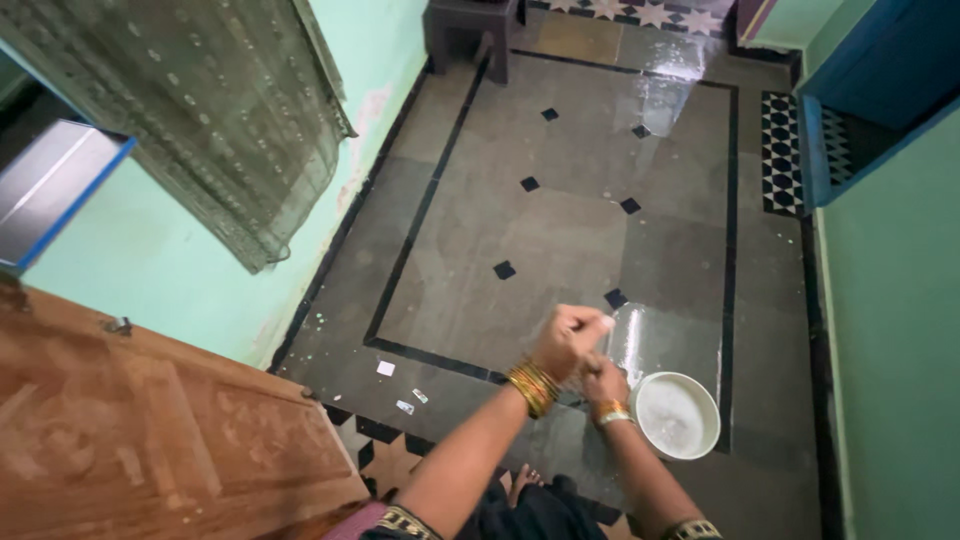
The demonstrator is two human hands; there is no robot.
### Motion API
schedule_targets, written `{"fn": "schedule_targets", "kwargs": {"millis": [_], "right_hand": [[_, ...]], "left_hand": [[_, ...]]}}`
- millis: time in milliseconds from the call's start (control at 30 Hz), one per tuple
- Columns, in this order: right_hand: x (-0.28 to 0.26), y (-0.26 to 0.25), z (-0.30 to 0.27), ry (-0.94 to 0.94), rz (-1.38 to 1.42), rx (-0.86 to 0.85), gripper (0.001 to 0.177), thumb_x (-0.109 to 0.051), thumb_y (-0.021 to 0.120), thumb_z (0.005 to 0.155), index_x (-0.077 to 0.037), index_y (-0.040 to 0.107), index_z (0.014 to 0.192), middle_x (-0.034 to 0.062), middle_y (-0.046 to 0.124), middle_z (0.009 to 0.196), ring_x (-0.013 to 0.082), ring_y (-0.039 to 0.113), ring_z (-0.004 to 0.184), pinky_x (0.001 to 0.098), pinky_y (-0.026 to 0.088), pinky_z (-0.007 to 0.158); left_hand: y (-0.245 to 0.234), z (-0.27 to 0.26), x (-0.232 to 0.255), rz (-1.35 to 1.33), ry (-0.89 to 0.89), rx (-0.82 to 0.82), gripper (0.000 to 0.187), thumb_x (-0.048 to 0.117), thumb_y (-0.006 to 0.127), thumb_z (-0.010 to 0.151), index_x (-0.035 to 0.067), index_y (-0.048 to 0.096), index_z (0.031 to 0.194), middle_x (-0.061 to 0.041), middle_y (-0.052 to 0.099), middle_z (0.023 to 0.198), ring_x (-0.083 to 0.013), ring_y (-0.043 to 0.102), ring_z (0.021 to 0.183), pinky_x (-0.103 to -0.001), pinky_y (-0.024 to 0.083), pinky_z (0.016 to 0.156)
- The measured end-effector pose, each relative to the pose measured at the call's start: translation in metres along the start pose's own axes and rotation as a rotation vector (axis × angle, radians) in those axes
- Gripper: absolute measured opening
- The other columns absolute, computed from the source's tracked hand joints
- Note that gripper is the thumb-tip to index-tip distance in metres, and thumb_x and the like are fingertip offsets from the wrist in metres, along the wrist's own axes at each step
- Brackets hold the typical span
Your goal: The person mops a floor by hand using a stick with a cloth attached, dipping it into a bucket of water and wringing it out.
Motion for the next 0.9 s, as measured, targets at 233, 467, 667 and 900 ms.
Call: {"fn": "schedule_targets", "kwargs": {"millis": [233,467,667,900], "right_hand": [[0.003,-0.003,-0.061,-0.061,-0.053,-0.022,0.040,-0.037,0.061,0.093,-0.008,0.067,0.120,0.0156,0.071,0.108,0.0312,0.067,0.102,0.0407,0.055,0.089],[-0.019,0.049,-0.170,-0.379,0.665,0.146,0.030,-0.031,0.050,0.107,-0.006,0.064,0.116,0.0033,0.067,0.089,0.0128,0.064,0.082,0.0231,0.058,0.083],[-0.062,0.099,-0.180,-0.526,0.820,0.207,0.023,-0.025,0.060,0.107,-0.005,0.065,0.119,0.0028,0.063,0.097,0.0122,0.059,0.087,0.0228,0.050,0.078],[-0.144,0.206,-0.083,0.373,0.877,-0.449,0.042,-0.047,0.061,0.103,-0.009,0.077,0.106,0.0017,0.066,0.075,0.0131,0.050,0.058,0.0299,0.040,0.053]], "left_hand": [[0.024,-0.080,0.000,0.118,0.083,-0.219,0.025,0.025,0.068,0.093,0.002,0.073,0.087,-0.005,0.067,0.072,-0.0075,0.059,0.065,-0.029,0.048,0.060],[0.003,-0.216,0.003,0.381,0.402,-0.440,0.028,0.036,0.065,0.096,0.012,0.076,0.087,-0.009,0.069,0.072,-0.0229,0.067,0.073,-0.034,0.051,0.082],[-0.037,-0.233,0.021,0.559,0.144,-0.486,0.027,0.036,0.062,0.094,0.015,0.075,0.085,-0.008,0.067,0.066,-0.0273,0.066,0.063,-0.039,0.054,0.076],[-0.093,-0.205,0.013,0.798,-0.028,-0.254,0.035,0.031,0.062,0.095,0.011,0.064,0.067,-0.010,0.063,0.062,-0.0306,0.063,0.059,-0.041,0.052,0.063]]}}
Point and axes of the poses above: each hand's wrist, its own z-axis towards the middle knuckle, its own y-axis out of the palm, x = y × z, the point moved 4 cm from there along z, towards the middle knuckle
